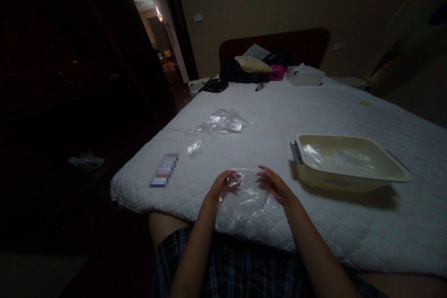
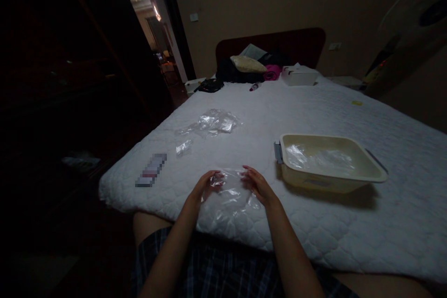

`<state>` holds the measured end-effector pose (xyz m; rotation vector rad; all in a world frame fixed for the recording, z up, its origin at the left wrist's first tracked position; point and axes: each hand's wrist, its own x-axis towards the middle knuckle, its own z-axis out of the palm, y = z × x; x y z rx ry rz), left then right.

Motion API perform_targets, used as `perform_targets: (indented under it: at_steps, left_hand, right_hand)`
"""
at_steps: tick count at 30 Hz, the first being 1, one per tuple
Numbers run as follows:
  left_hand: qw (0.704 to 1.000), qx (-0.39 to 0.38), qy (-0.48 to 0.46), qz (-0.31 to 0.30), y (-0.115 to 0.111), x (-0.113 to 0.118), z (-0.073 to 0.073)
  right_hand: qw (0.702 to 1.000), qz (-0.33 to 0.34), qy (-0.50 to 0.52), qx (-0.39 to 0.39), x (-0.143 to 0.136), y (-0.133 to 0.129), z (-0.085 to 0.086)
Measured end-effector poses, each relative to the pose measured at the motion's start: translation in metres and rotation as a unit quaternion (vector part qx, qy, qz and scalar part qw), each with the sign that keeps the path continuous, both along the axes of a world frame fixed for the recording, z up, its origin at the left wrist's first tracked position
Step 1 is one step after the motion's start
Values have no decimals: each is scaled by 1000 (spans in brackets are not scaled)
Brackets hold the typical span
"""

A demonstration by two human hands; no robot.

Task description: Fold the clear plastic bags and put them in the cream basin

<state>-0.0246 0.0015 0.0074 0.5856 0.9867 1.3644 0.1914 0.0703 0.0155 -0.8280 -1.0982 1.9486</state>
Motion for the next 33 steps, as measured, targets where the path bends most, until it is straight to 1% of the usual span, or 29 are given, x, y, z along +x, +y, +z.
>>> perform_targets:
  at_steps: [3, 7, 10, 12, 14, 16, 18, 21, 23, 25, 27, 29, 31, 33]
  left_hand:
    - [1000, 0, -6, 25, 0, 0, -1]
    - [999, -11, 23, 22, -1, 1, 2]
    - [998, -15, 53, 8, -2, 0, 8]
    - [997, -14, 74, -8, -3, -1, 14]
    - [995, -22, 96, -25, -6, -2, 23]
    - [992, -32, 115, -34, -10, -3, 35]
    - [991, -19, 130, -39, -14, -3, 49]
    - [986, 23, 145, -78, -20, -3, 69]
    - [984, 36, 147, -91, -23, -4, 80]
    - [984, 42, 141, -103, -25, -4, 88]
    - [983, 47, 132, -118, -26, -4, 92]
    - [982, 46, 132, -127, -25, -5, 93]
    - [983, 37, 149, -105, -20, -6, 89]
    - [983, 21, 173, -60, -14, -8, 82]
  right_hand:
    - [1000, -7, -4, 1, -1, -1, 1]
    - [999, -40, 4, 0, -5, 0, -2]
    - [997, -69, -42, 18, -9, 1, -4]
    - [992, -83, -83, 44, -9, 1, -1]
    - [987, -91, -108, 78, -6, 1, 8]
    - [982, -83, -123, 113, -1, 1, 21]
    - [977, -49, -143, 149, 6, 2, 39]
    - [967, -16, -157, 199, 16, 3, 66]
    - [963, 3, -163, 215, 21, 3, 82]
    - [961, 19, -165, 222, 26, 1, 94]
    - [960, 31, -161, 225, 28, -1, 102]
    - [962, 41, -155, 222, 29, -2, 106]
    - [963, 43, -155, 216, 26, 1, 105]
    - [963, 26, -167, 208, 22, 8, 97]
